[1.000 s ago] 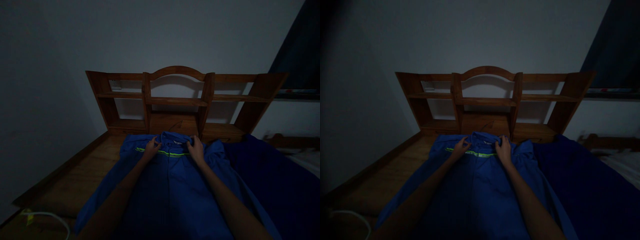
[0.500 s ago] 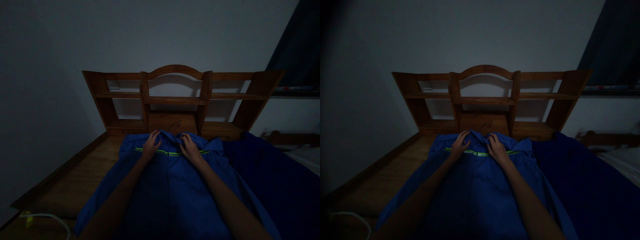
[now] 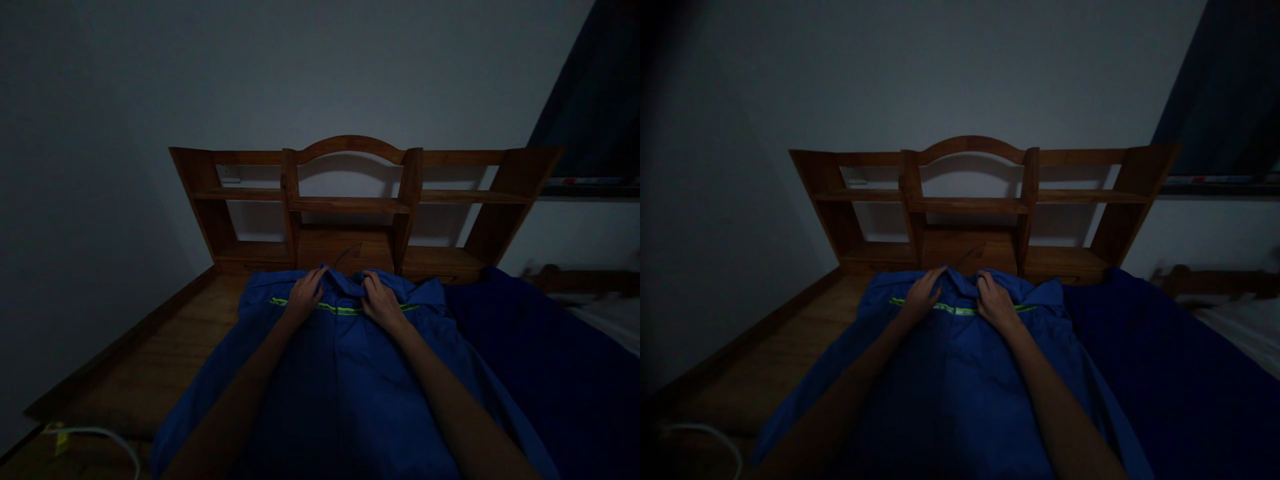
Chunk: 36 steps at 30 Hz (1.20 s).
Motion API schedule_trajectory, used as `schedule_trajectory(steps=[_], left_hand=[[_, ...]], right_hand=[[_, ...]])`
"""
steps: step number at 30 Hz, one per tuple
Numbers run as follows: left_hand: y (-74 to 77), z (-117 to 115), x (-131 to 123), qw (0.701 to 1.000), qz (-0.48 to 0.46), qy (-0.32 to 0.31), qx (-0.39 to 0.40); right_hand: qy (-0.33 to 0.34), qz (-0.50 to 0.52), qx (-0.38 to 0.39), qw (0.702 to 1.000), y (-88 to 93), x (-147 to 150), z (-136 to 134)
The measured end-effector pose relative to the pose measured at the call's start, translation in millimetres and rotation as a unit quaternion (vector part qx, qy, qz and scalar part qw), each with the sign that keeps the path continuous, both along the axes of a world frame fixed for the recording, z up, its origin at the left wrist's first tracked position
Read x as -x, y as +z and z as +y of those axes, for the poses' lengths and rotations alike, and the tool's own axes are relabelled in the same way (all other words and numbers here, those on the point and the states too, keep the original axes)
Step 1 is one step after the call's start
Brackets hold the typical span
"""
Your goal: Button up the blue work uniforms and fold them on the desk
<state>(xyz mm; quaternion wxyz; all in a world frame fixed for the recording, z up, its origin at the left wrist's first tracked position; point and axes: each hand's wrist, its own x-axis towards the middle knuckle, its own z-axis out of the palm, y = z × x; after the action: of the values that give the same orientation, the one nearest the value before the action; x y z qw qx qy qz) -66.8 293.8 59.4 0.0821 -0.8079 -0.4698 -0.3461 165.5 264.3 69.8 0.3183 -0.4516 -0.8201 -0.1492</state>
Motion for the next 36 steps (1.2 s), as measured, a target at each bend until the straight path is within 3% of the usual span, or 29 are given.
schedule_trajectory(steps=[7, 13, 17, 20, 23, 28, 33, 36], left_hand=[[-9.1, 6.6, 3.9, 0.995, 0.043, 0.09, -0.022], [1.5, -2.7, 8.7, 0.985, 0.047, 0.16, -0.046], [5.4, -6.6, 11.2, 0.985, 0.009, 0.163, -0.059], [0.0, -2.9, 13.7, 0.989, -0.04, 0.135, -0.039], [-8.2, 5.0, 16.6, 0.986, -0.113, 0.122, -0.029], [-16.3, 17.3, 21.2, 0.972, -0.196, 0.125, -0.029], [-17.3, 20.1, 23.5, 0.961, -0.235, 0.142, -0.039], [-19.3, 19.3, 23.0, 0.946, -0.294, 0.135, 0.004]], right_hand=[[-0.008, -0.014, -0.018, 1.0, -1.5, -1.5, -0.4], [-0.046, 0.049, -0.022, 0.998, 0.0, -2.9, -0.9], [-0.146, 0.116, -0.036, 0.982, -1.4, -10.3, 1.9], [-0.239, 0.14, -0.015, 0.961, -5.1, -15.5, 6.0], [-0.291, 0.131, 0.032, 0.947, -9.7, -18.9, 10.8], [-0.284, 0.101, 0.122, 0.946, -17.0, -20.0, 16.8], [-0.252, 0.132, 0.11, 0.952, -19.5, -18.5, 20.2], [-0.227, 0.209, 0.081, 0.948, -19.2, -20.9, 23.7]])
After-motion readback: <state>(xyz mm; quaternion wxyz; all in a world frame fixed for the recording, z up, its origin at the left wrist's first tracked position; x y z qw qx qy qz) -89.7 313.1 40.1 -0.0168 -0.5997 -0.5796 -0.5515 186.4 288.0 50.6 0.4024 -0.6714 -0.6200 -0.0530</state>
